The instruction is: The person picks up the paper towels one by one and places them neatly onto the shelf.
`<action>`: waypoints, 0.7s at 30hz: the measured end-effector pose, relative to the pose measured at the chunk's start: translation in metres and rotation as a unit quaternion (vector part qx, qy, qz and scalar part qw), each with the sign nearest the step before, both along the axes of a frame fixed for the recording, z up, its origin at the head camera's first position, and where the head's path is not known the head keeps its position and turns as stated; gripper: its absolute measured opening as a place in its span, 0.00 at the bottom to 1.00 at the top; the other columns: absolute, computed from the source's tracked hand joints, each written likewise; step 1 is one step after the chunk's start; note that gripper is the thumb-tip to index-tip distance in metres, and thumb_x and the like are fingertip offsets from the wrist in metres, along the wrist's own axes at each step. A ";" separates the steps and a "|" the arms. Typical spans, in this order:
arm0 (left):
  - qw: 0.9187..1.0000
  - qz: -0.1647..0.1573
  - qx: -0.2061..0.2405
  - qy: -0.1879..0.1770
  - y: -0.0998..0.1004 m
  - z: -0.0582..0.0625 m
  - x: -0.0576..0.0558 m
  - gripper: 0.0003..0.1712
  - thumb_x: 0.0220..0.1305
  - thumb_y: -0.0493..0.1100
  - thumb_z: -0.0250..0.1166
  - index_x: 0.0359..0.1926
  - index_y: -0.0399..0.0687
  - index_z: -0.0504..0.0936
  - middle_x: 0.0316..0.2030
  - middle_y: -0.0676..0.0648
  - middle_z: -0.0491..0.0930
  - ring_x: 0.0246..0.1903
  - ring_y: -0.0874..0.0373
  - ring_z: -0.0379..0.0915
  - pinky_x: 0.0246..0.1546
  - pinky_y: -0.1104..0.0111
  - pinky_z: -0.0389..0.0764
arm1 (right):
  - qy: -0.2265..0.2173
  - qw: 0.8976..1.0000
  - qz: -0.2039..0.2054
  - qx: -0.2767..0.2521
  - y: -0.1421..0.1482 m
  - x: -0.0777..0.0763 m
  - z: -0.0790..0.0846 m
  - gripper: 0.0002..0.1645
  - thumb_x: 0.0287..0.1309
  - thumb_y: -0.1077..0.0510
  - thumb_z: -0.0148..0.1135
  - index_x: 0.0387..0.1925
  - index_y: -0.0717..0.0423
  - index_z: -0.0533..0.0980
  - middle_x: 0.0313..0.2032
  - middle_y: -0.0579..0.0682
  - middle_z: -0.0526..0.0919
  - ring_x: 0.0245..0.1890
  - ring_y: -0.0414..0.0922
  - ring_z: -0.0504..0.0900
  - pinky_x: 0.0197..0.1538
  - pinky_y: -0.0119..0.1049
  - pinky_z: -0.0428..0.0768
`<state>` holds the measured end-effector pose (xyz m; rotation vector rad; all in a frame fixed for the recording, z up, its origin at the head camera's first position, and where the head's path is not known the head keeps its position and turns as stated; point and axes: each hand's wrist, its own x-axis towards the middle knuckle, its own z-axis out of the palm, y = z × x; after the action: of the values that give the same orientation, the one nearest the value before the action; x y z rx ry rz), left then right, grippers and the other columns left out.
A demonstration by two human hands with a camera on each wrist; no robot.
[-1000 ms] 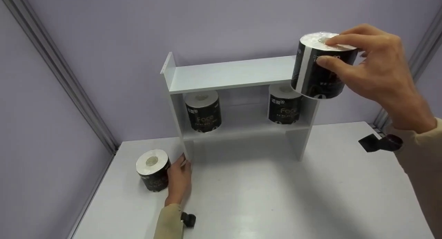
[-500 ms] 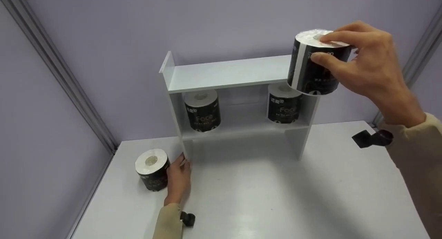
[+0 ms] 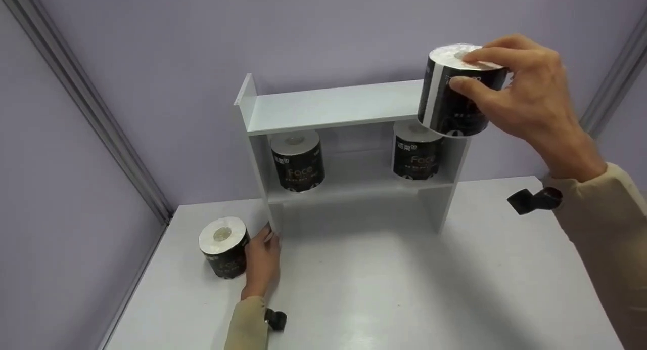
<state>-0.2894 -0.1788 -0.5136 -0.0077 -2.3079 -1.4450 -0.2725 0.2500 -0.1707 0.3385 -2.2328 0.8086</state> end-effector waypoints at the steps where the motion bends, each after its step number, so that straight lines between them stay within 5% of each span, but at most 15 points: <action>1: 1.000 -0.001 0.003 -0.003 0.000 0.000 0.000 0.25 0.79 0.35 0.61 0.74 0.39 0.76 0.68 0.33 0.79 0.66 0.40 0.80 0.65 0.48 0.84 | 0.002 1.000 0.001 0.002 -0.001 0.000 0.000 0.23 0.61 0.47 0.77 0.57 0.47 0.89 0.57 0.56 0.86 0.55 0.49 0.77 0.50 0.29 0.66; 9: 1.000 0.004 -0.003 -0.002 -0.002 -0.001 0.001 0.26 0.79 0.34 0.61 0.74 0.37 0.75 0.67 0.32 0.79 0.65 0.40 0.81 0.65 0.48 0.85 | 0.015 1.000 0.005 0.021 -0.008 -0.005 0.000 0.24 0.61 0.47 0.76 0.57 0.50 0.89 0.58 0.57 0.86 0.61 0.62 0.79 0.58 0.55 0.73; 21: 1.000 0.002 -0.003 -0.014 -0.004 -0.001 0.003 0.26 0.80 0.36 0.60 0.75 0.38 0.74 0.71 0.33 0.75 0.65 0.39 0.80 0.65 0.50 0.85 | -0.001 0.999 0.001 0.038 -0.012 -0.010 0.000 0.26 0.65 0.44 0.74 0.60 0.49 0.87 0.61 0.58 0.85 0.61 0.66 0.77 0.59 0.64 0.73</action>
<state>-0.2868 -0.1830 -0.5147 0.0141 -2.3325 -1.4462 -0.2827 0.2380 -0.1706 0.3751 -2.2690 0.7270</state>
